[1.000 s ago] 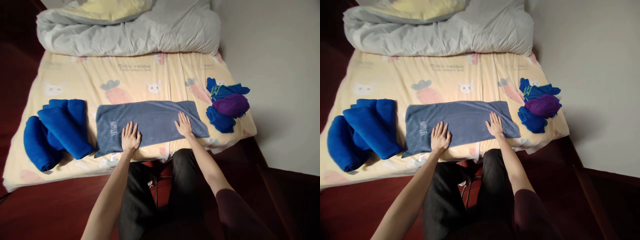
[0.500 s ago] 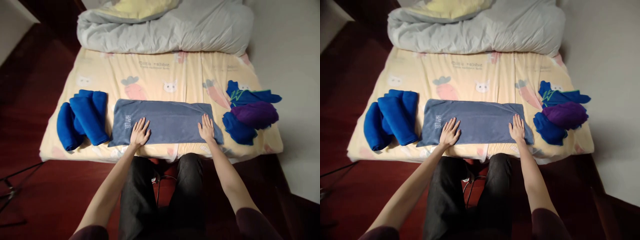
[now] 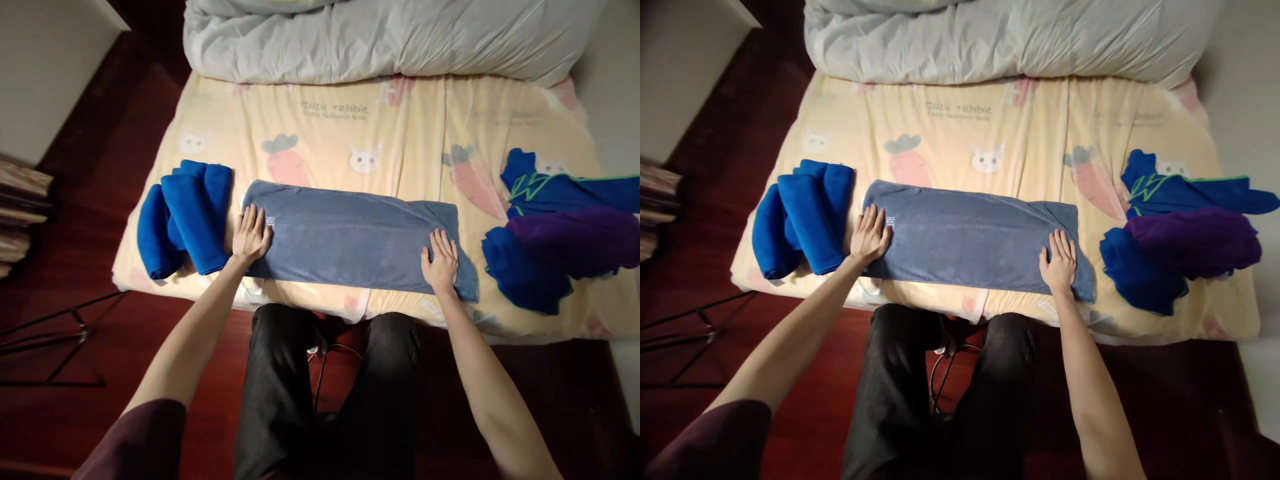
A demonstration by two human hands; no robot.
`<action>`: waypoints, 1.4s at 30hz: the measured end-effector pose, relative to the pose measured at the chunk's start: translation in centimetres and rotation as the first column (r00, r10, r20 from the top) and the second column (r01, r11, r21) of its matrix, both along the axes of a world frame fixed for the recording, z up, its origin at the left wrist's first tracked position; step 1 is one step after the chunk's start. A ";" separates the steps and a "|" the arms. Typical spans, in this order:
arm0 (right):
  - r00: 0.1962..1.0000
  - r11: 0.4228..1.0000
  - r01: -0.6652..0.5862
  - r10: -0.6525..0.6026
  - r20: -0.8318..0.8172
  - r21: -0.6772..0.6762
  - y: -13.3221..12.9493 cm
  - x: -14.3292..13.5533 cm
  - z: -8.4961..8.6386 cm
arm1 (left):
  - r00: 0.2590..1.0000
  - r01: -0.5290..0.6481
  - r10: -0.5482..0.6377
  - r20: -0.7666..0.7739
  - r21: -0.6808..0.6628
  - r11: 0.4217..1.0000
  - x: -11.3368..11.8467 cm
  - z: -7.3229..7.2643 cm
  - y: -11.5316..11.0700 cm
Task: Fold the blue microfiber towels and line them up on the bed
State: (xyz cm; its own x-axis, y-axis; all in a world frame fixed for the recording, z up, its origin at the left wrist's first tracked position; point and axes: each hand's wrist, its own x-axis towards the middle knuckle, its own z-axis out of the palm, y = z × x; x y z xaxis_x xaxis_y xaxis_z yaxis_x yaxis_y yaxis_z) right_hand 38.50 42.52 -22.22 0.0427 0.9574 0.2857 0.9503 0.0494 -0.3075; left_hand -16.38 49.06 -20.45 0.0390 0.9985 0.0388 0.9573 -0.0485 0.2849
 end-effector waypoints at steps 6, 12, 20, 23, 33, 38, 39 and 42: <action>1.000 1.000 0.007 -0.006 0.018 -0.025 0.2 0.1 0.1 | 0.999 0.016 -0.016 0.037 -0.014 1.000 0.0 0.1 5.5; 1.000 0.999 0.024 -0.024 0.001 -0.042 -0.1 -0.2 0.5 | 0.998 0.016 -0.018 0.053 0.035 0.999 -0.7 -0.5 8.4; 0.936 0.943 0.321 -0.300 -0.186 0.092 6.6 5.1 2.3 | 0.994 0.018 -0.034 0.100 0.156 0.988 0.0 -0.4 7.4; 0.948 0.960 0.266 -0.276 -0.155 -0.083 12.0 7.6 2.7 | 0.992 0.015 -0.034 0.118 0.158 0.987 0.3 0.1 7.2; 0.975 0.954 0.160 -0.193 -0.114 -0.253 17.4 11.1 2.3 | 0.992 0.011 -0.032 0.124 0.162 0.987 0.6 0.4 7.2; 0.943 0.950 0.312 -0.307 0.131 -0.023 17.0 9.3 1.0 | 0.993 0.013 -0.032 0.117 0.161 0.987 0.5 0.3 7.3; 0.934 0.950 0.312 -0.311 0.176 0.022 16.5 8.2 0.8 | 0.993 0.010 -0.029 0.117 0.155 0.988 0.5 0.4 7.3; 0.948 0.979 0.203 -0.201 0.246 0.020 14.2 4.6 0.3 | 0.994 -0.001 -0.013 0.113 0.119 0.993 0.7 0.7 7.3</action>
State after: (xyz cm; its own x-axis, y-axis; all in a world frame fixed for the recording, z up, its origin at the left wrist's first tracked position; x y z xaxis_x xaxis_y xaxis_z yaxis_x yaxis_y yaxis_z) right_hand 43.07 56.76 -21.90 0.1646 0.9376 0.3064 0.9863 -0.1524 -0.0634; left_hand -15.63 56.32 -19.79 0.0334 0.9864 0.1612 0.9188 -0.0938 0.3833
